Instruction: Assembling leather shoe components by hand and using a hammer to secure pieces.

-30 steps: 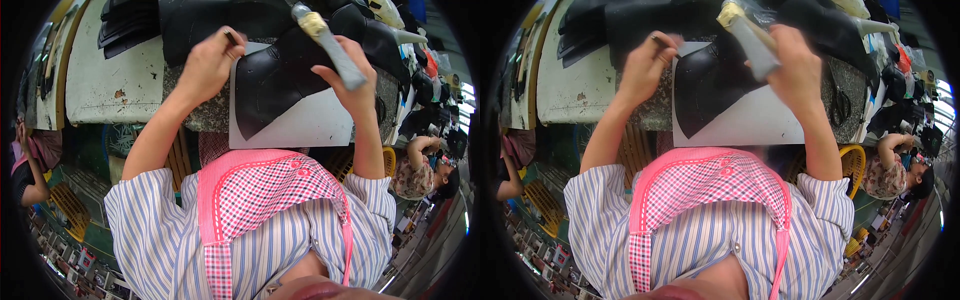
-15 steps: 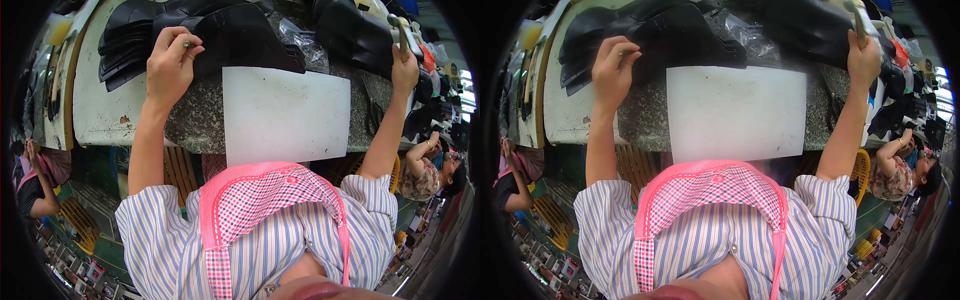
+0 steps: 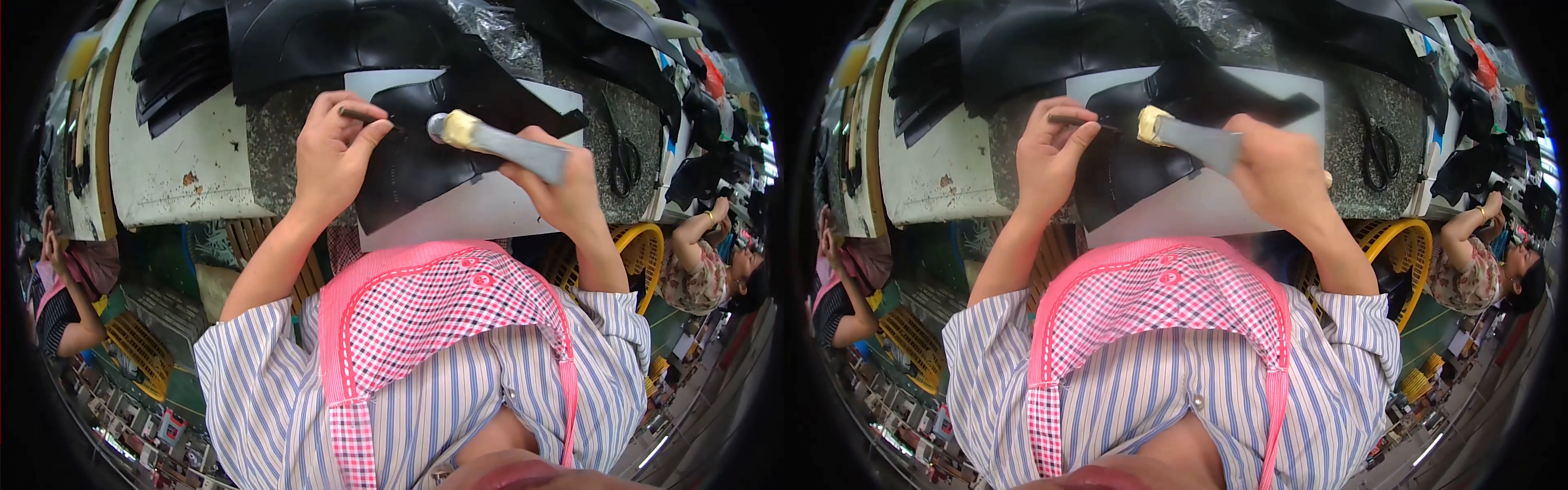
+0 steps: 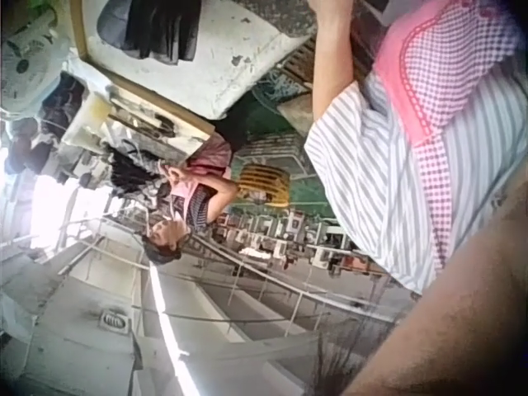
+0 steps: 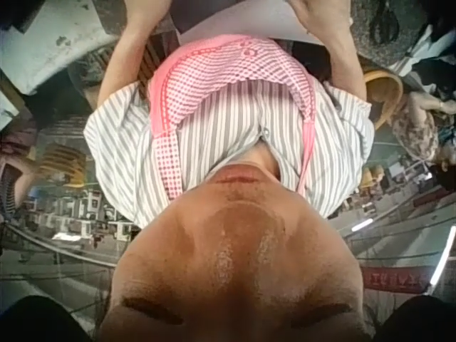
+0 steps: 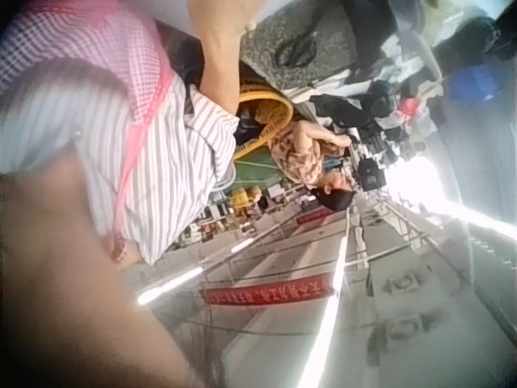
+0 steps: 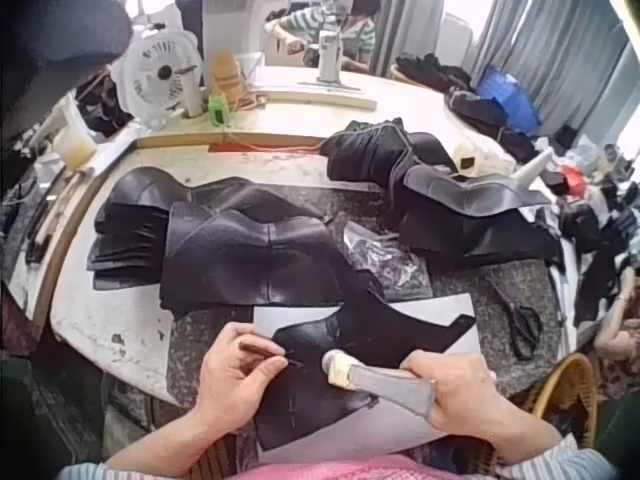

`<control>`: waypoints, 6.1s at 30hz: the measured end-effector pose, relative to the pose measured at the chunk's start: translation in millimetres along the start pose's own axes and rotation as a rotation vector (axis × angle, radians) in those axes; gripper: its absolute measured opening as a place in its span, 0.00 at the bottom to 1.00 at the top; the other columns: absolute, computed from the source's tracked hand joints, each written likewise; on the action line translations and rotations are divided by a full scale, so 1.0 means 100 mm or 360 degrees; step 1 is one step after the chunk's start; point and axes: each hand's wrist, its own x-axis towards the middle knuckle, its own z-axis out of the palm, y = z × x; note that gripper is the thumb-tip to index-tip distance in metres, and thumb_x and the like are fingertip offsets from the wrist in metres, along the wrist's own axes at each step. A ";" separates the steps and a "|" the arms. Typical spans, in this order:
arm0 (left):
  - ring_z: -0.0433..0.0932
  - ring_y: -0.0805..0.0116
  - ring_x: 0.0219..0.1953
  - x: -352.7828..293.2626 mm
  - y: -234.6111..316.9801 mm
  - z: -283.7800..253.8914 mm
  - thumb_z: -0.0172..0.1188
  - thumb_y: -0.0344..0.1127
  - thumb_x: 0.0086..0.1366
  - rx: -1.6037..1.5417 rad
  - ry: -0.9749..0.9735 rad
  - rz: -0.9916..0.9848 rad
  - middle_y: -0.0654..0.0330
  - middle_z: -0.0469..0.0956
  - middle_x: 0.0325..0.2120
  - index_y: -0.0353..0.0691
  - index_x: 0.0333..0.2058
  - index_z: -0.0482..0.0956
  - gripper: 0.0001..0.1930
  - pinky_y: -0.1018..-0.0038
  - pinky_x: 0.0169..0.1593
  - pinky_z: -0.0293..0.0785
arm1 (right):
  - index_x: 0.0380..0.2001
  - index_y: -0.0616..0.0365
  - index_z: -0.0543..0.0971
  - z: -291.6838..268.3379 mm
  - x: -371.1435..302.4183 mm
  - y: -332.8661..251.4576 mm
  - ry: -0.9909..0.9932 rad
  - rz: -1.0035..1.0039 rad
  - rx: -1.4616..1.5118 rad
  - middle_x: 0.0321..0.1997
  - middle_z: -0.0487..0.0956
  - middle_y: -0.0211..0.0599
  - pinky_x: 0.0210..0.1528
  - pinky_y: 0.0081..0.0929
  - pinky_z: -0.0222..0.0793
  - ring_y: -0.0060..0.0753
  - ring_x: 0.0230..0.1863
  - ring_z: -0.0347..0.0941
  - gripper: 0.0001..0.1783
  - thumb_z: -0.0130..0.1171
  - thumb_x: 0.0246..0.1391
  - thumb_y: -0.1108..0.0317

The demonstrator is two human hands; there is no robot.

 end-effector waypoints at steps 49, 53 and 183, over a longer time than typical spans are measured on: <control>0.66 0.54 0.45 0.99 0.07 -0.50 0.55 0.32 0.52 0.1766 0.0145 0.0925 0.55 0.71 0.36 0.36 0.26 0.72 0.06 0.66 0.47 0.62 | 0.29 0.54 0.75 -0.45 0.56 0.47 0.1012 -0.0155 -0.0169 0.27 0.76 0.40 0.29 0.29 0.66 0.42 0.28 0.73 0.14 0.62 0.39 0.60; 0.68 0.58 0.46 0.92 0.16 -0.40 0.57 0.29 0.50 0.1825 0.0419 0.1349 0.57 0.72 0.39 0.37 0.26 0.72 0.04 0.68 0.47 0.64 | 0.30 0.52 0.75 -1.30 0.80 1.07 0.1155 0.0612 -0.0960 0.29 0.77 0.41 0.33 0.35 0.66 0.48 0.32 0.72 0.19 0.57 0.41 0.48; 0.76 0.67 0.25 0.47 0.09 -0.06 0.49 0.27 0.57 0.0390 -0.0725 0.0217 0.56 0.75 0.20 0.36 0.29 0.67 0.02 0.76 0.30 0.71 | 0.27 0.62 0.72 -0.44 0.37 -0.40 0.0591 -0.0550 0.0607 0.17 0.67 0.22 0.17 0.09 0.46 0.08 0.16 0.55 0.07 0.55 0.48 0.69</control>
